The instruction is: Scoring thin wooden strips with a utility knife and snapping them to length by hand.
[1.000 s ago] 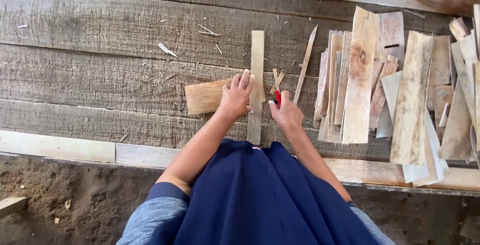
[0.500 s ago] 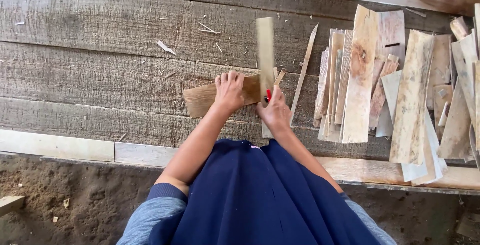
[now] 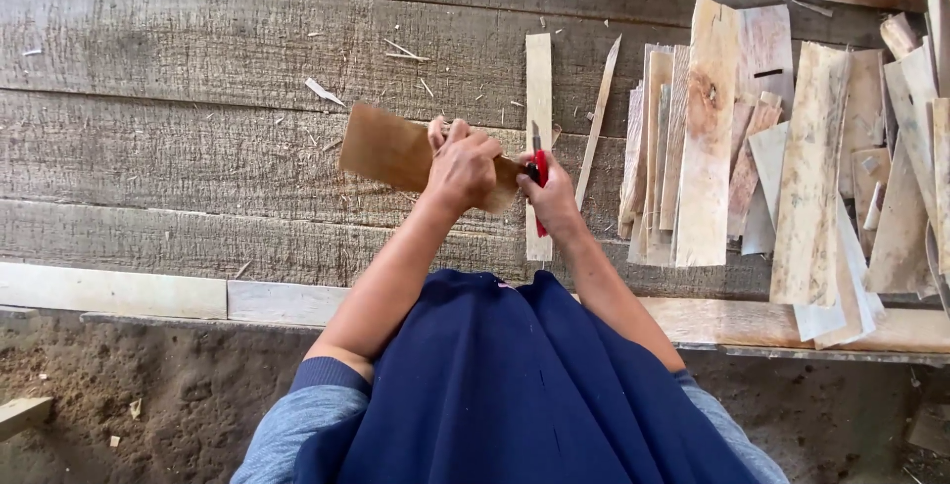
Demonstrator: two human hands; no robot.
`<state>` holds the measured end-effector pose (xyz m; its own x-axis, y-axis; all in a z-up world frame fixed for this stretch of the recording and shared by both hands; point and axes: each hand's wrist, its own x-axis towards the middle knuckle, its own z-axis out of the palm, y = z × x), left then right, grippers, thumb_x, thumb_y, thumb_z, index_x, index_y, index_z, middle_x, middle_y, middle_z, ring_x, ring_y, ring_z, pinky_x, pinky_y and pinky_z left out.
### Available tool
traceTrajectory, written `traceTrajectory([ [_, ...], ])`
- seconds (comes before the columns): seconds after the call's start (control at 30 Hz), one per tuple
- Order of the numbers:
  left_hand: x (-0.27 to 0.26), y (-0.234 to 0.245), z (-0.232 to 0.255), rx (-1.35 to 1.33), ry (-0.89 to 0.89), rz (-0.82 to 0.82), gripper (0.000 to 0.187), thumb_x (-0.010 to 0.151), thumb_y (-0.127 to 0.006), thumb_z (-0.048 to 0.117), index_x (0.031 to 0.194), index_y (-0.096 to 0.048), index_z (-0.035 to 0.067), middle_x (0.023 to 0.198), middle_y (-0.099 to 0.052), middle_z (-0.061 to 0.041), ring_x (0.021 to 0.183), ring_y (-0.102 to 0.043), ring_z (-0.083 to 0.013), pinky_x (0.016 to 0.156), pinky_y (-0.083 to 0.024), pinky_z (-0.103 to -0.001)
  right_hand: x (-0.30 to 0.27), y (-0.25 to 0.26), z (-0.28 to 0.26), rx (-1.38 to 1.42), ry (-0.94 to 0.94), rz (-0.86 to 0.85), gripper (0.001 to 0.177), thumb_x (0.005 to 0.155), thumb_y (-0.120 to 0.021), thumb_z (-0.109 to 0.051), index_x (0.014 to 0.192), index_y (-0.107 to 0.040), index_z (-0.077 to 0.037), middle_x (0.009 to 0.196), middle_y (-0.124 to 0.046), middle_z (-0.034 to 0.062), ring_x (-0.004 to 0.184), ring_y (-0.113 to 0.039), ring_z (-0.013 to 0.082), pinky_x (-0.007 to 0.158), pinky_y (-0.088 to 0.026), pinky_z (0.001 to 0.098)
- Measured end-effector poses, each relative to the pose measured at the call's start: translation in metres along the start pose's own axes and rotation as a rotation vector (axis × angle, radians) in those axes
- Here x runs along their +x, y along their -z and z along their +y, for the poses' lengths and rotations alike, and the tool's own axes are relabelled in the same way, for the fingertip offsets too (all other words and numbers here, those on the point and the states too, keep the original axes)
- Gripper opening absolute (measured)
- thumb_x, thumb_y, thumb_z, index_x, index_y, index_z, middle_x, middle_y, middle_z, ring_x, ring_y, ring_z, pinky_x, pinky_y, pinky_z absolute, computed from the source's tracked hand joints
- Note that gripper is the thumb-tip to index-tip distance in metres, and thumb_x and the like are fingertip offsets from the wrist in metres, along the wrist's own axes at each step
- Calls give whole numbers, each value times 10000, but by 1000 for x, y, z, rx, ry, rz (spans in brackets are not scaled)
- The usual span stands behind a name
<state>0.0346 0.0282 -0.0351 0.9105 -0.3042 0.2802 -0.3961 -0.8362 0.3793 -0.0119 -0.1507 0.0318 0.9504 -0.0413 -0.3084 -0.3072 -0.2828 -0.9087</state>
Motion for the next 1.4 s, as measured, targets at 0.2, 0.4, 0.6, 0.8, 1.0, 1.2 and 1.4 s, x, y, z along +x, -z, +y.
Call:
traceTrajectory([
  [0.2,-7,49,21,112,184,199,811,614,-575,-56,1389,-595,183,1558,-338,-156,1475,-179,-414,1156,-112,-667,-3,-19,43,597,-351,132,239,855,-666,19,1077,-584,-13,826,-617,61,635,-736,251,572,-664,352],
  [0.4,-24,54,39,-679,740,146,927,924,-661,-5,1641,-75,22,1563,-291,-370,1471,-304,-531,1228,-251,-614,-17,-23,50,654,-398,112,304,871,-712,-1,1114,-540,-62,845,-634,77,690,-745,265,622,-671,385],
  [0.6,-28,42,31,-1114,946,310,711,934,-549,-85,1581,-323,106,1419,-548,-342,1371,-504,-475,1121,-384,-582,-34,4,9,-291,-153,167,289,931,-660,-383,1123,-633,-168,1030,-706,187,1018,-688,429,897,-546,529],
  [0.8,-36,18,26,-1163,781,381,622,933,-512,-71,1515,-428,130,1286,-638,-244,1175,-602,-320,1019,-446,-488,-7,-4,106,-572,6,97,432,800,-829,-365,1184,-688,-229,1075,-574,30,971,-697,345,843,-588,466],
  [1.0,-41,14,56,-1014,816,189,674,881,-581,-9,1518,-472,184,1207,-667,-206,983,-678,-322,859,-536,-439,-38,8,36,-320,263,365,250,921,-738,-136,1131,-631,-52,1010,-586,195,940,-662,431,740,-583,463],
  [1.2,-18,24,107,-1071,514,-132,877,901,-708,126,1630,-224,70,1414,-481,-393,1218,-585,-563,1019,-527,-572,-53,15,27,-459,381,515,334,859,-761,-119,1148,-593,-109,1003,-551,127,883,-650,445,671,-554,510],
  [1.4,-45,-20,81,-756,669,-251,513,993,-597,149,1496,-542,233,1304,-593,-75,1070,-691,-208,923,-587,-346,-61,17,72,-518,50,325,474,873,-732,-97,1294,-513,-78,1238,-552,251,1030,-655,544,828,-572,624],
])
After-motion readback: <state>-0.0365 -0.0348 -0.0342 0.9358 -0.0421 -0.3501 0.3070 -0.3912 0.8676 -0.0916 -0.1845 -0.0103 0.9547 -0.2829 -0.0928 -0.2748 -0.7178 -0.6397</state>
